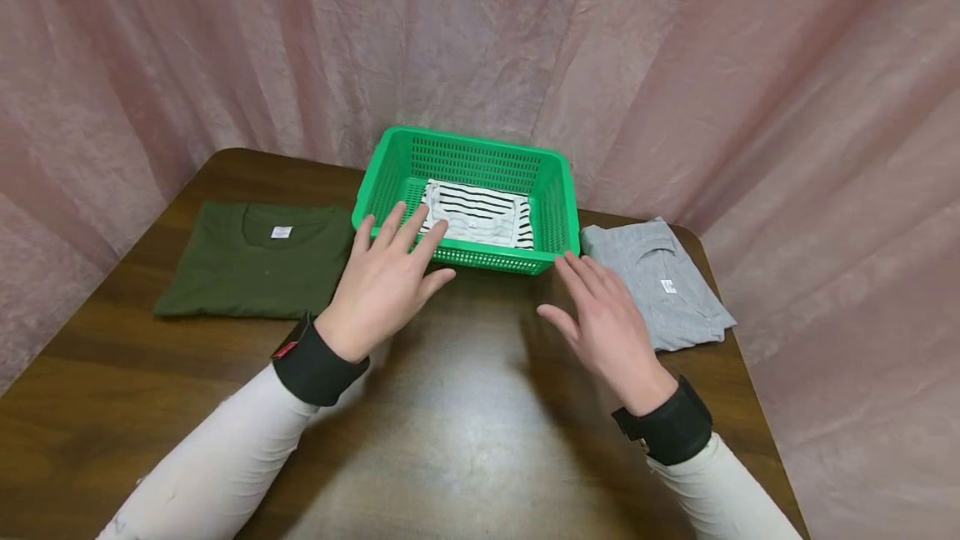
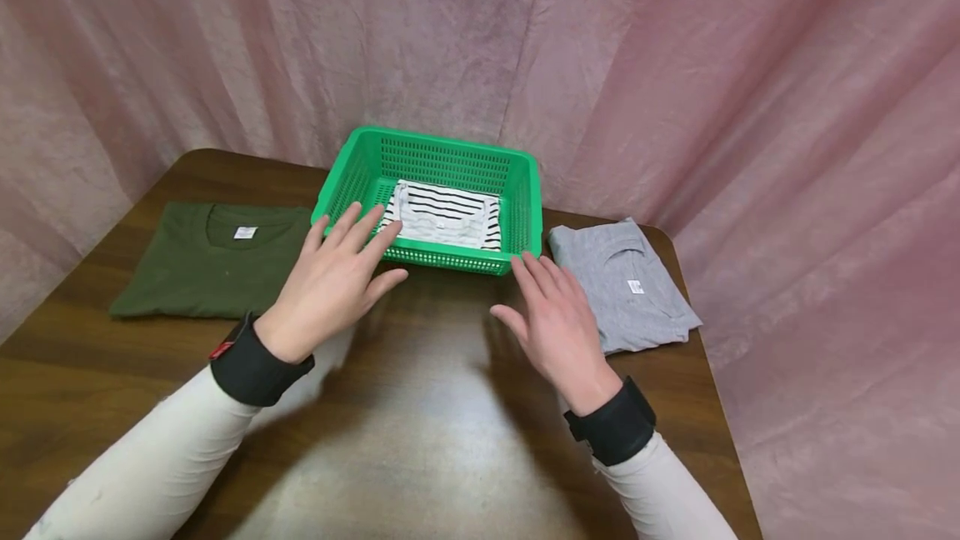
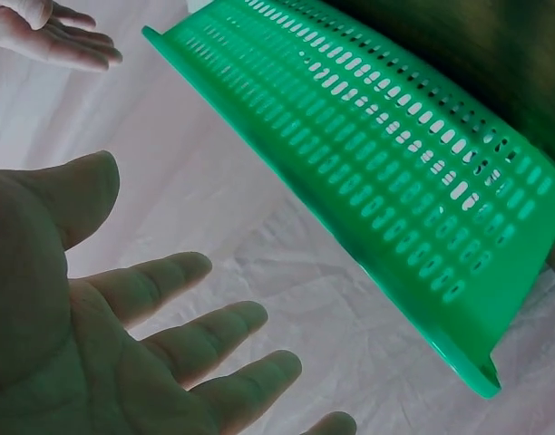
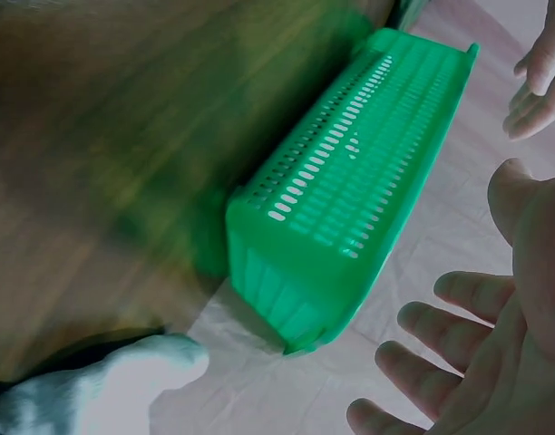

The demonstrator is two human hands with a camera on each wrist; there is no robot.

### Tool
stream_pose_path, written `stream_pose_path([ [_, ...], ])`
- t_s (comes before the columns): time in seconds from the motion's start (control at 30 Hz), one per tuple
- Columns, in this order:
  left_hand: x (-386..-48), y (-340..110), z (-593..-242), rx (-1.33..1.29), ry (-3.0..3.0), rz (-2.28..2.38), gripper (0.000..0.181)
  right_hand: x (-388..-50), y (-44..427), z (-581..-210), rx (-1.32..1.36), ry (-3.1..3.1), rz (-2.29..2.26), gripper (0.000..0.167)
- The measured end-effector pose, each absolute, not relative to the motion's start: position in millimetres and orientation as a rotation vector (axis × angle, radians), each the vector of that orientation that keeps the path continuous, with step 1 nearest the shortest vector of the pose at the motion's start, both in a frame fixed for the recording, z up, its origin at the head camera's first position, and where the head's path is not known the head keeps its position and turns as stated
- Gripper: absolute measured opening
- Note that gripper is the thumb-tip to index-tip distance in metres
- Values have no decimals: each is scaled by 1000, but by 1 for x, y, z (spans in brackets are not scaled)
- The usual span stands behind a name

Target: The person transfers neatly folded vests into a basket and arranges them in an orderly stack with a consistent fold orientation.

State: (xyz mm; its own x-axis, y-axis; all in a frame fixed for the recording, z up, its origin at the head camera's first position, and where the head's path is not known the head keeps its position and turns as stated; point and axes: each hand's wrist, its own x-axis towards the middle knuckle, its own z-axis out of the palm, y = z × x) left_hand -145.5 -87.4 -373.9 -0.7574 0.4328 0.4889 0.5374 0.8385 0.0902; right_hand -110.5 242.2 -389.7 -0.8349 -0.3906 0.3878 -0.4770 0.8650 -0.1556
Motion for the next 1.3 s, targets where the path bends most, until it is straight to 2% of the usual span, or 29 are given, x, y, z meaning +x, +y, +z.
stream_pose_path([
  [0.53,-134,-82,-381,-742,-2575,-307,68,-95,272,-413,446,-2820,374,76],
  [1.3,-130,-67,-385,-826,-2635,-324,70,-109,321,-441,279,-2907,378,70],
])
